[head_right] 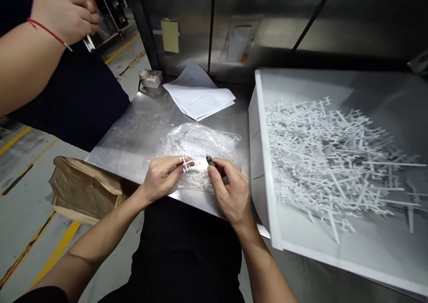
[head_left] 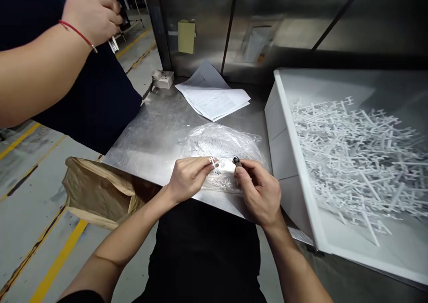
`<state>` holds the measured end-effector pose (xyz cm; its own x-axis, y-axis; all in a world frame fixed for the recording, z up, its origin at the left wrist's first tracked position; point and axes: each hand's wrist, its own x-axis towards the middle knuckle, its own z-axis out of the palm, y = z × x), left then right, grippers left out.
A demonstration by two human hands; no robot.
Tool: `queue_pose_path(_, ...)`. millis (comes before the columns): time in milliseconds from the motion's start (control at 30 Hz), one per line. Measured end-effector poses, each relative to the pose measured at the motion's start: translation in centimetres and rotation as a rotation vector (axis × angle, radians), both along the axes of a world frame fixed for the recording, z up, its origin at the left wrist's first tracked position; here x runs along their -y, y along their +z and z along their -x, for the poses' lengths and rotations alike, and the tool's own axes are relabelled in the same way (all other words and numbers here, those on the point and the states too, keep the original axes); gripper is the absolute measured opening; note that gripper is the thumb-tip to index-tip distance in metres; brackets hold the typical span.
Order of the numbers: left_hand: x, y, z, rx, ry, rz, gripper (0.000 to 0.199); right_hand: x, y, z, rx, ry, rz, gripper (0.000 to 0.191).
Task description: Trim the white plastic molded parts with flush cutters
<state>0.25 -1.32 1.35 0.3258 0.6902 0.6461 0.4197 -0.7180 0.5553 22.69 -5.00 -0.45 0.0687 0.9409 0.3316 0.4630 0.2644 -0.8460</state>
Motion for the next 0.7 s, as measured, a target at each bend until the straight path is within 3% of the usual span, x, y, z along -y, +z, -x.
queue_pose_path(167, 0.1, -0.7, -0.7, -0.034, -0.027, -0.121, 0.015, 0.0, 0.7, 0.2, 0.021, 0.029, -0.010, 0.016)
queue_pose_path(367, 0.0, -1.1, -1.1, -0.041, -0.082, -0.115, 0.006, 0.1, 1.0, 0.3, 0.032, 0.079, -0.032, 0.011)
queue_pose_path(700, -0.1, -1.0, -1.1, -0.160, -0.081, -0.106, 0.014, 0.0, 1.5, 0.4, 0.046, 0.142, 0.027, 0.010)
